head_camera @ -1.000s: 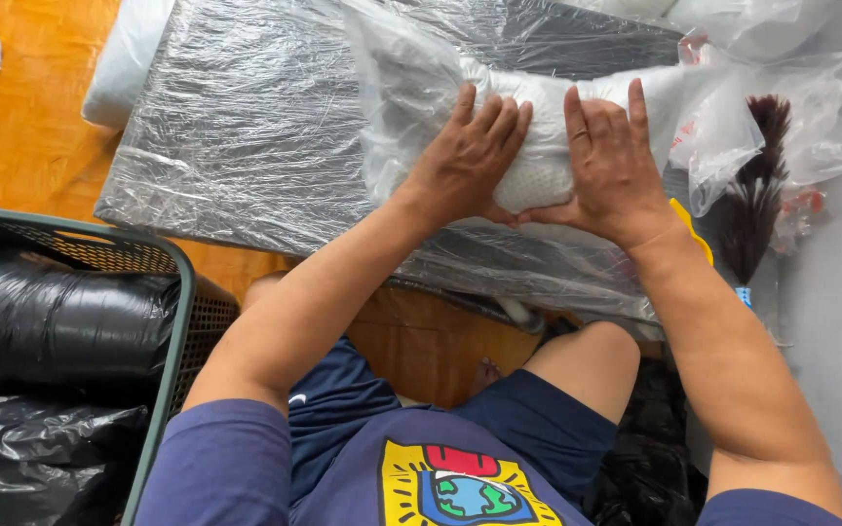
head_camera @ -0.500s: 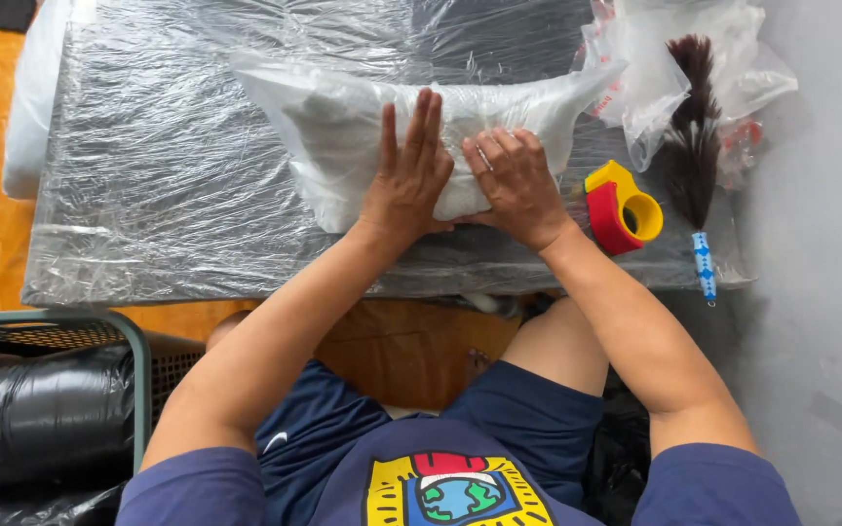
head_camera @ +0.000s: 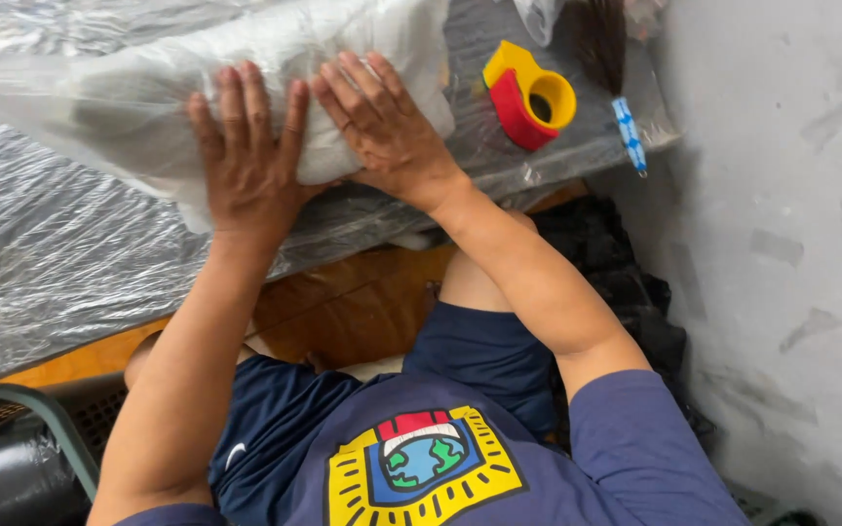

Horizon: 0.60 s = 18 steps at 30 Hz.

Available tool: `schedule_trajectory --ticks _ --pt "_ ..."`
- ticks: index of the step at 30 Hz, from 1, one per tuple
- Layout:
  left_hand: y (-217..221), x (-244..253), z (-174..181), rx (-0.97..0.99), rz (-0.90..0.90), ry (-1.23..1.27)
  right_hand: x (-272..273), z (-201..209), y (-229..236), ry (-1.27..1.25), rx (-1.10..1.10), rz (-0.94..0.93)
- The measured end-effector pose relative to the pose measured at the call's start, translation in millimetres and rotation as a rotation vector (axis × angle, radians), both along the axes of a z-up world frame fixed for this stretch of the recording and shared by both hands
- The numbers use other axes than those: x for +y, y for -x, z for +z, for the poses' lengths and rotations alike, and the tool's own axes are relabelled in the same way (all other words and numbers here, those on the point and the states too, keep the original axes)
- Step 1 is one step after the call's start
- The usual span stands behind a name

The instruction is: Compressing a pillow inside a plastic bag using a vacuum cleaner and sealing the opening with tape.

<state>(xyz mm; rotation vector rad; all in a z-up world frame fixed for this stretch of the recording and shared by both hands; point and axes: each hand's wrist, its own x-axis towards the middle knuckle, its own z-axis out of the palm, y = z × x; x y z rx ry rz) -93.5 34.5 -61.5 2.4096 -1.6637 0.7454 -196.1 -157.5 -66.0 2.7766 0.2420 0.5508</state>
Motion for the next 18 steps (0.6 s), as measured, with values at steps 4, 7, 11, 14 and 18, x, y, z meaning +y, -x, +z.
schedule_trajectory --ticks 4,7,11,14,18 --pt "9.3 2.2 -4.6 -0.046 -0.002 0.094 22.6 56.8 25.9 -0.130 0.293 -0.058" --pt "10.8 4.4 -13.7 -0.118 0.044 0.114 22.8 49.3 60.2 -0.220 0.320 -0.061" --pt "9.0 4.1 -4.2 -0.077 -0.022 0.178 -12.2 -12.6 131.8 -0.590 -0.441 -0.048" --pt "7.7 5.4 -0.2 -0.059 -0.047 0.169 -53.6 -10.5 198.9 -0.754 -0.641 -0.268" --pt "13.3 3.2 4.5 -0.092 -0.040 0.190 -109.3 -108.9 309.5 -0.942 -0.687 -0.678"
